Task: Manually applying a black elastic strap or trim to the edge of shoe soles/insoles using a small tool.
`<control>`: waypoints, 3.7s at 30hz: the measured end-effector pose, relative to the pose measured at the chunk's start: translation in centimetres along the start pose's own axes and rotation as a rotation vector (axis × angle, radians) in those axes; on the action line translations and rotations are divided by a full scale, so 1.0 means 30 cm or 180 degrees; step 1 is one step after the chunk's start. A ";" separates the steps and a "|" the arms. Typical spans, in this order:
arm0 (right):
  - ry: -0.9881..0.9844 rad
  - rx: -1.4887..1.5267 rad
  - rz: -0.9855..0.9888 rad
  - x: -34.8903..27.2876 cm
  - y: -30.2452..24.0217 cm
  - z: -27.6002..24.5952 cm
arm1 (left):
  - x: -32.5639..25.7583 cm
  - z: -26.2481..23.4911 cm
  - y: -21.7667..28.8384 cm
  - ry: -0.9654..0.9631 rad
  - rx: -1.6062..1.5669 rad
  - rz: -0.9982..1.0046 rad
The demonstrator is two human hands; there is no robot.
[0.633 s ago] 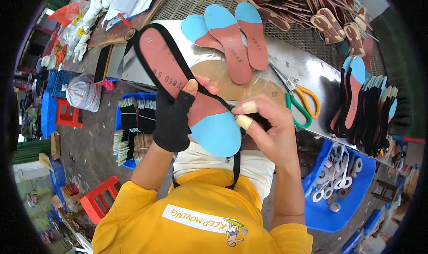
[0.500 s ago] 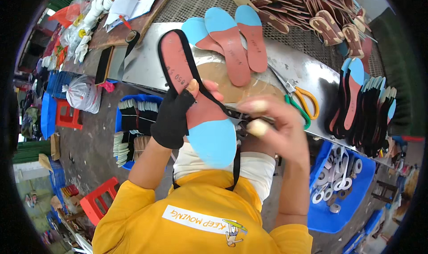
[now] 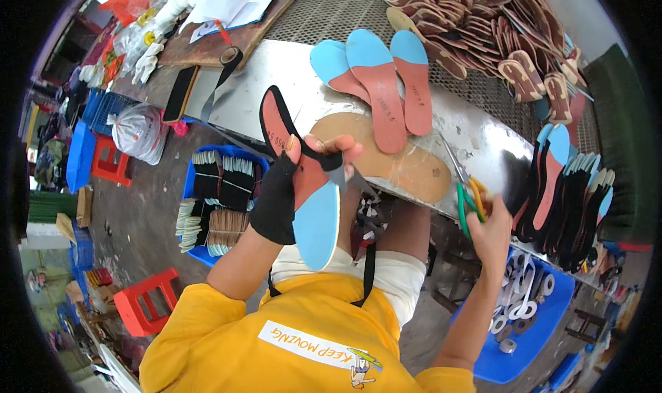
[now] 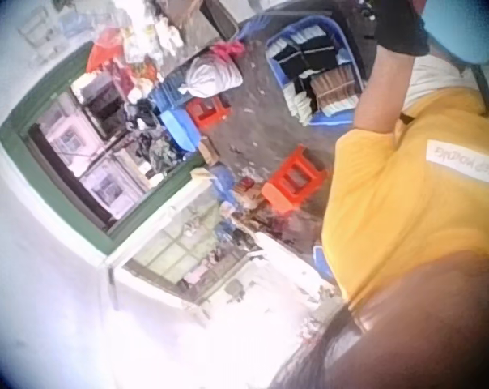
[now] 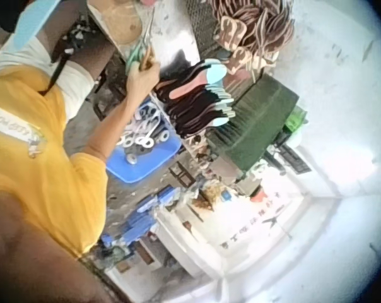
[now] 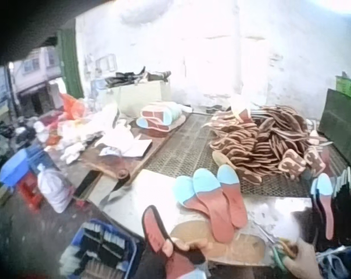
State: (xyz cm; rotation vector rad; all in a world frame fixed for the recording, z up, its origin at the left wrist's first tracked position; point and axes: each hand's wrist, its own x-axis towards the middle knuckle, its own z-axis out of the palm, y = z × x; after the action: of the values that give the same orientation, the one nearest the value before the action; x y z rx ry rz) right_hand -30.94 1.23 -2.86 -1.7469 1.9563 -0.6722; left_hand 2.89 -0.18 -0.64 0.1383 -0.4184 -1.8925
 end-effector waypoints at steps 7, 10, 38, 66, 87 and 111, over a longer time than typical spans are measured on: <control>-0.1264 0.2738 0.0135 -0.238 -0.291 0.089 | 0.037 -0.027 -0.024 0.0163 -0.0091 0.0303; -0.1522 0.2766 0.0427 -0.270 -0.311 0.144 | 0.042 -0.023 -0.031 0.0211 -0.0095 0.0293; -0.1390 0.2410 -0.0143 -0.012 -0.343 0.103 | 0.057 0.023 -0.131 0.0729 0.2861 0.0077; -0.0336 0.2251 -0.0833 0.115 -0.420 0.038 | 0.008 0.015 -0.184 0.0138 0.4526 0.0653; -0.1991 0.4260 -0.1063 0.125 -0.435 0.053 | -0.005 -0.017 -0.192 -0.0849 0.0979 -0.1307; -0.0247 0.2951 -0.0256 0.168 -0.355 0.094 | 0.047 -0.011 -0.055 -0.0103 0.3625 -0.0794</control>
State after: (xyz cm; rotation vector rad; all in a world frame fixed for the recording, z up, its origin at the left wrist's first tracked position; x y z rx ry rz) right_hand -21.42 -4.91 1.45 -1.2207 1.1881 -1.2544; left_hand 1.02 -1.06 -1.39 0.9386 -1.5150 -1.6724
